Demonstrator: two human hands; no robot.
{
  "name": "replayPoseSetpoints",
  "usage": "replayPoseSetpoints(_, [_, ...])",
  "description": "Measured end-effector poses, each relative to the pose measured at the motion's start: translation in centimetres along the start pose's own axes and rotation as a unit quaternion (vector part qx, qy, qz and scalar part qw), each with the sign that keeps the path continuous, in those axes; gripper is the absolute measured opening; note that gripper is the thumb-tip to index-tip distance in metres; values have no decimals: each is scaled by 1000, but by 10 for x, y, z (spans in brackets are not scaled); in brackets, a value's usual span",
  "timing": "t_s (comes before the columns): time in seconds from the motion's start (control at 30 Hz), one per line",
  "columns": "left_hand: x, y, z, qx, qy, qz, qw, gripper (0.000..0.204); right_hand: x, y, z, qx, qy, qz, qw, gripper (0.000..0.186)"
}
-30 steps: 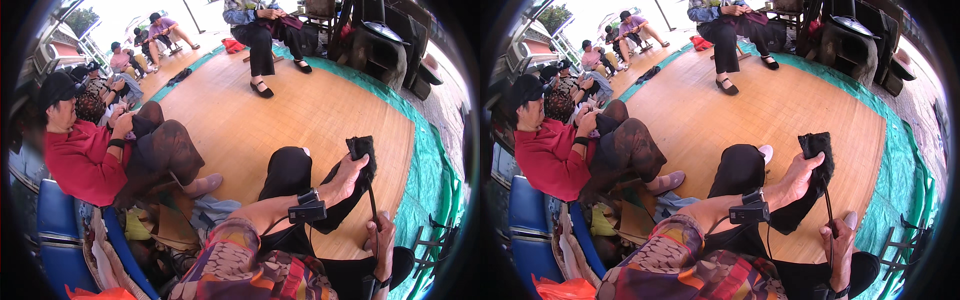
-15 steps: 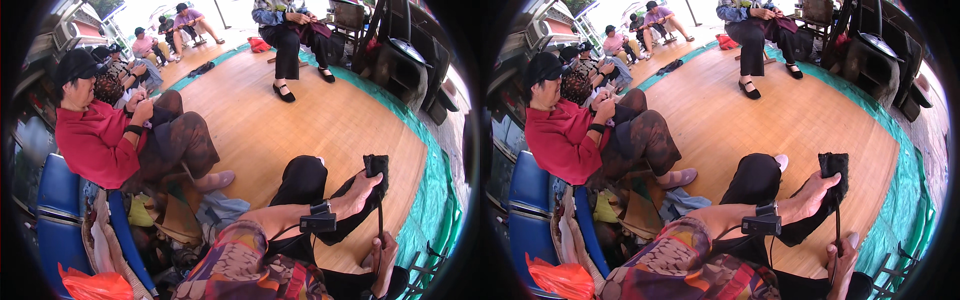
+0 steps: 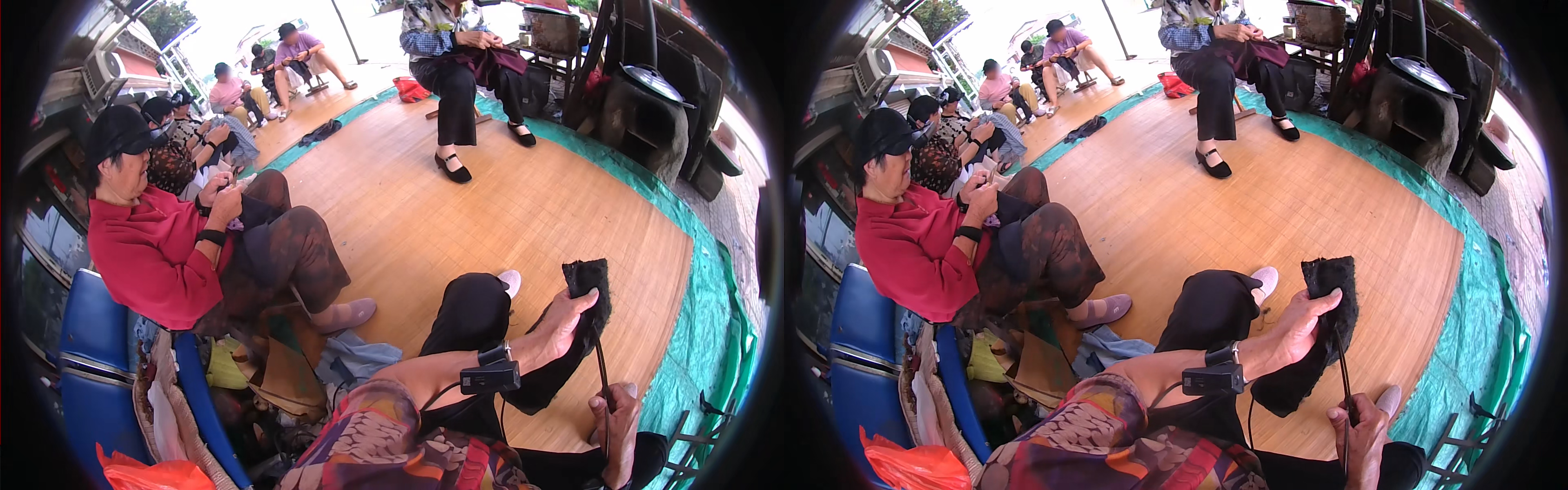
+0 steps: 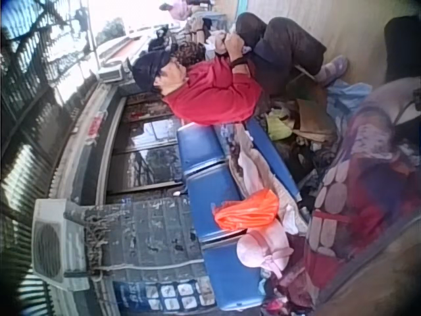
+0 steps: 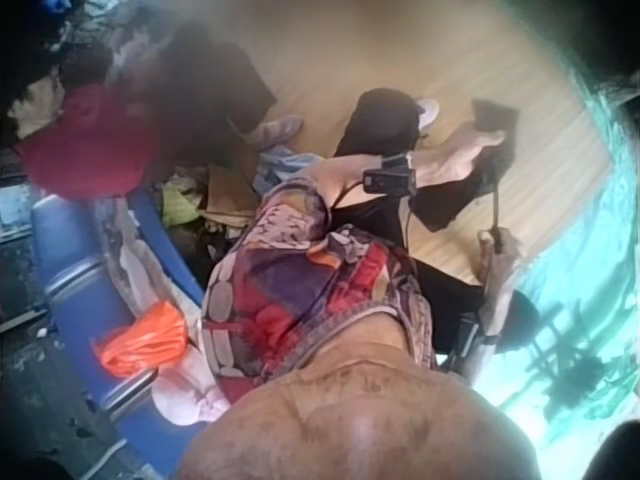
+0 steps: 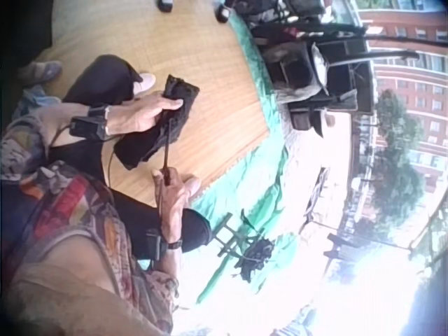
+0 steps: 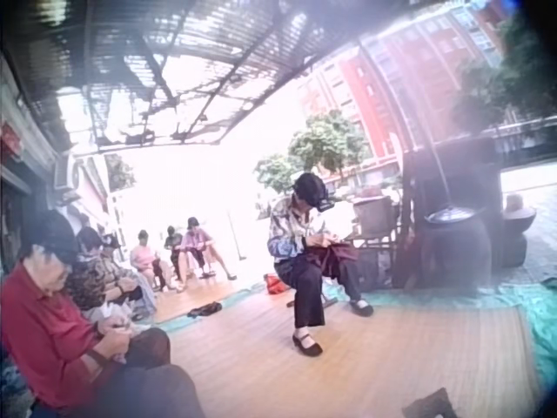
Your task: Trimming or preparing a piece of dark leather or heavy fabric using a sharp tool.
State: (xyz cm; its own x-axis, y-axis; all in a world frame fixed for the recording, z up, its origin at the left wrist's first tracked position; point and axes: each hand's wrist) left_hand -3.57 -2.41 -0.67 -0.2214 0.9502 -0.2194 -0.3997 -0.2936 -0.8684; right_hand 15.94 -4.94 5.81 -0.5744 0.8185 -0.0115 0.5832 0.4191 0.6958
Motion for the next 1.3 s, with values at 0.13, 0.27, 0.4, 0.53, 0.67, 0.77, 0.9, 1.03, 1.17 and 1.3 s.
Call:
replayPoseSetpoints(0.13, [0, -2, 0, 2, -4, -1, 1000, 14, -1, -3, 8, 1, -16, -3, 1000, 55])
replayPoseSetpoints(0.27, [0, -4, -1, 14, 8, -1, 1000, 15, -4, -5, 23, 24, -47, -19, 998, 58])
replayPoseSetpoints(0.4, [0, -3, -4, 23, 0, -9, 1000, 16, -6, -6, 13, 29, -9, 7, 1000, 58])
replayPoseSetpoints(0.53, [2, -1, -9, 20, 1, -27, 999, 16, -8, -3, 19, 2, -13, 16, 1000, 54])
replayPoseSetpoints(0.67, [3, -1, -10, 19, 1, -16, 1000, 15, -7, -1, 16, -6, -49, -9, 999, 49])
replayPoseSetpoints(0.77, [2, -3, -9, 18, 1, -14, 1000, 15, -8, -1, 18, 1, -44, -9, 999, 49])
replayPoseSetpoints(0.9, [0, -5, -9, 15, 1, -10, 1000, 15, -8, -1, 12, 3, -52, -6, 999, 50])
replayPoseSetpoints(1.03, [-2, -6, -7, 14, -5, -13, 1000, 14, -7, -2, 7, -5, -18, 11, 1000, 50])
replayPoseSetpoints(1.17, [-2, -7, -6, 15, -2, -12, 1000, 14, -6, -2, 10, -6, -22, 6, 1000, 49])
replayPoseSetpoints(1.3, [-2, -7, -7, 17, -1, -4, 1000, 14, -6, -2, 12, -19, -30, -3, 999, 49])
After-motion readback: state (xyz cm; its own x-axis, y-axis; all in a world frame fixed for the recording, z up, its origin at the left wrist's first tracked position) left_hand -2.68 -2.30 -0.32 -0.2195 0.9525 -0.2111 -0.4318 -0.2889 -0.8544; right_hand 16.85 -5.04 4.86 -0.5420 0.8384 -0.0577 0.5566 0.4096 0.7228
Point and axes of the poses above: each hand's wrist, its own x-axis towards the middle knuckle, its own y-axis out of the back of the hand, z = x × y
